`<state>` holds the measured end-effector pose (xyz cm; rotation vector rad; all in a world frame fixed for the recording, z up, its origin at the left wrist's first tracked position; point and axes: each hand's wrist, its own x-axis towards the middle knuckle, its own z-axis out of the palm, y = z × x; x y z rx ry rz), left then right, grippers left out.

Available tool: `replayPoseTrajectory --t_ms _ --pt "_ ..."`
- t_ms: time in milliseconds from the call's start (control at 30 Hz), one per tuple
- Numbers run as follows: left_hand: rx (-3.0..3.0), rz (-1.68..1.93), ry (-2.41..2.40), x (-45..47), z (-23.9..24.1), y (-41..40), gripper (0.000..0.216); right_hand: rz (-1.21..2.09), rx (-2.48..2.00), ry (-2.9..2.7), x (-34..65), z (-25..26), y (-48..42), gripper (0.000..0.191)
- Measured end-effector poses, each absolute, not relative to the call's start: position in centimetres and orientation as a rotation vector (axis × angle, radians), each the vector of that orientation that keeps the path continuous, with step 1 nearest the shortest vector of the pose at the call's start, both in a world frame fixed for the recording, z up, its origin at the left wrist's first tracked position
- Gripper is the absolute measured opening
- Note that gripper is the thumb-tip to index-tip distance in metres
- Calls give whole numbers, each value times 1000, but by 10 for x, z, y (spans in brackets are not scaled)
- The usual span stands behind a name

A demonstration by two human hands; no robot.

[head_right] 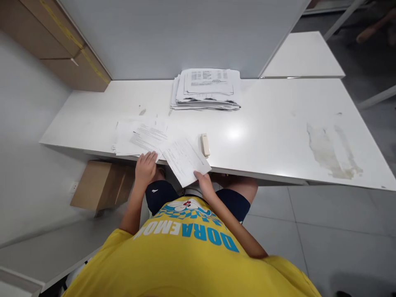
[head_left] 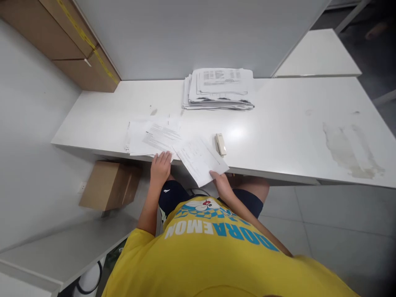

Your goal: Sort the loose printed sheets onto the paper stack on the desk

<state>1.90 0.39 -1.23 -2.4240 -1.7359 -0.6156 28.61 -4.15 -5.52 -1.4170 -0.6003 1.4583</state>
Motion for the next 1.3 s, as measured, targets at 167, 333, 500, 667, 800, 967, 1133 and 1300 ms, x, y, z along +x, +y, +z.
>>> replayPoseTrajectory --t_ms 167,333,500,667,800,967,1133,1300 --pt "-1842 -1064 -1945 18 -8 -2 38 1418 -1464 -727 311 -59 -53 38" --pt "-2247 -1056 -1612 74 -3 -25 34 1473 -1475 -682 301 -47 -42 38" --pt "-2654 -820 -1398 121 -13 -47 35 1409 -1229 -626 283 -29 -29 55" --pt "-2936 -726 -1044 130 -20 -56 37 1326 -1317 -794 291 -24 -37 50" --pt "-2690 -1064 -1026 126 -16 -49 48 1068 -1373 -968 313 -8 -43 31" --pt "-2122 -1542 -1776 118 2 3 77 900 -1305 -1177 337 10 -29 22" --pt "-2545 -1657 -1709 110 -4 46 67 787 -1278 -1108 341 -9 -13 42" --pt "-2475 -1821 -1916 124 -29 37 56 679 -1385 -1065 350 -31 -16 30"
